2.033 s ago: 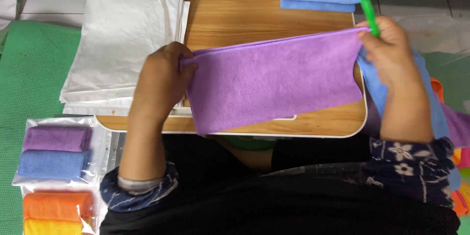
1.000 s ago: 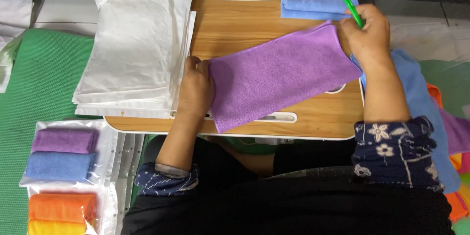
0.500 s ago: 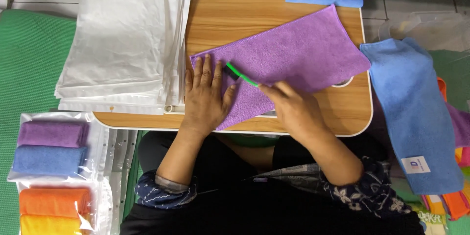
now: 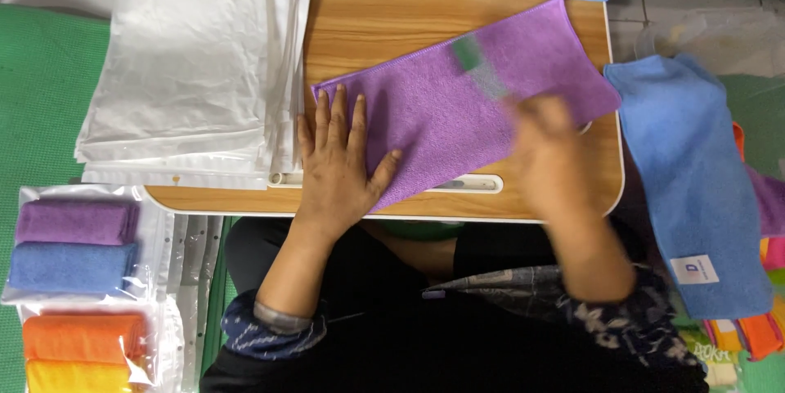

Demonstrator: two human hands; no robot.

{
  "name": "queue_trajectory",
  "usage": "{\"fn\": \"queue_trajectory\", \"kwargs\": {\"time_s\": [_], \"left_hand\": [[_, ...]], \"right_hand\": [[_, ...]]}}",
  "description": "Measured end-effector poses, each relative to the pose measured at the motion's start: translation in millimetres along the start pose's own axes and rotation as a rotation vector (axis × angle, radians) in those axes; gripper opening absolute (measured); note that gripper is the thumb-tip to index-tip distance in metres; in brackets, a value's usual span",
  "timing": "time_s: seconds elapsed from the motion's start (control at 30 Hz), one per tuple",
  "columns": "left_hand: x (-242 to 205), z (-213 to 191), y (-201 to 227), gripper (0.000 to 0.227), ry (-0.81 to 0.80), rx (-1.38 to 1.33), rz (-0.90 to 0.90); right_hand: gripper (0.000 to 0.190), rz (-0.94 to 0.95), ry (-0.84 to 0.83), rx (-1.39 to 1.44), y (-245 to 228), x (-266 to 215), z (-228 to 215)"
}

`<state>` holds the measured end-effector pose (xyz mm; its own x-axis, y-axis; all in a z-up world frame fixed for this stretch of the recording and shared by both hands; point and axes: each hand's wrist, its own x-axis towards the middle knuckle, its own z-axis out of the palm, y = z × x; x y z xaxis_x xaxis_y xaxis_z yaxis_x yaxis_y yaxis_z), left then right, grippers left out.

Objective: The person brushes a purple towel with a green brush, folds it, and places it into a white plastic bag along with a blue towel. The person then repeats the brushing and folding process with a blue towel.

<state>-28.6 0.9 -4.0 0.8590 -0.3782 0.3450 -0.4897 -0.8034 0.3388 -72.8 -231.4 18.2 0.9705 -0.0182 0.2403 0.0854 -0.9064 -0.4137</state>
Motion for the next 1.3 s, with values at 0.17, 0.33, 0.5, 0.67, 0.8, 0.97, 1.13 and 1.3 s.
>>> {"fn": "queue_trajectory", "kwargs": {"time_s": [0.17,0.33,0.5,0.67,0.8,0.97,1.13,1.3], "left_hand": [[-6.1,-1.0,5.4,0.077,-0.059,0.084,-0.005],[-7.0,-1.9,5.0,0.077,-0.082,0.068,-0.013],[-8.9,1.9,5.0,0.072,0.000,0.143,0.012],[-9.7,2.8,4.2,0.071,-0.006,0.138,0.017],[-9.5,2.6,4.2,0.071,-0.011,0.116,0.020],[-9.7,2.2,3.8,0.071,-0.017,0.125,0.009],[-9.7,1.8,4.6,0.070,0.007,0.127,0.019],[-10.7,3.1,3.6,0.065,-0.030,0.114,0.017]], "right_hand": [[0.053,-0.246,-0.070,-0.281,-22.6,-12.7,30.7],[0.043,-0.049,-0.016,-0.297,28.2,-1.2,3.2],[0.046,0.013,0.280,-0.437,84.6,-11.6,-13.8],[0.058,-0.128,0.036,-0.178,-5.6,-40.9,-1.7],[0.052,-0.254,0.033,-0.225,-26.4,-50.4,12.8],[0.044,0.047,0.070,-0.175,44.2,-52.3,-11.6],[0.041,0.040,0.289,-0.381,47.6,-63.2,-23.4],[0.034,-0.293,0.022,-0.191,-24.4,-87.0,0.6]]}}
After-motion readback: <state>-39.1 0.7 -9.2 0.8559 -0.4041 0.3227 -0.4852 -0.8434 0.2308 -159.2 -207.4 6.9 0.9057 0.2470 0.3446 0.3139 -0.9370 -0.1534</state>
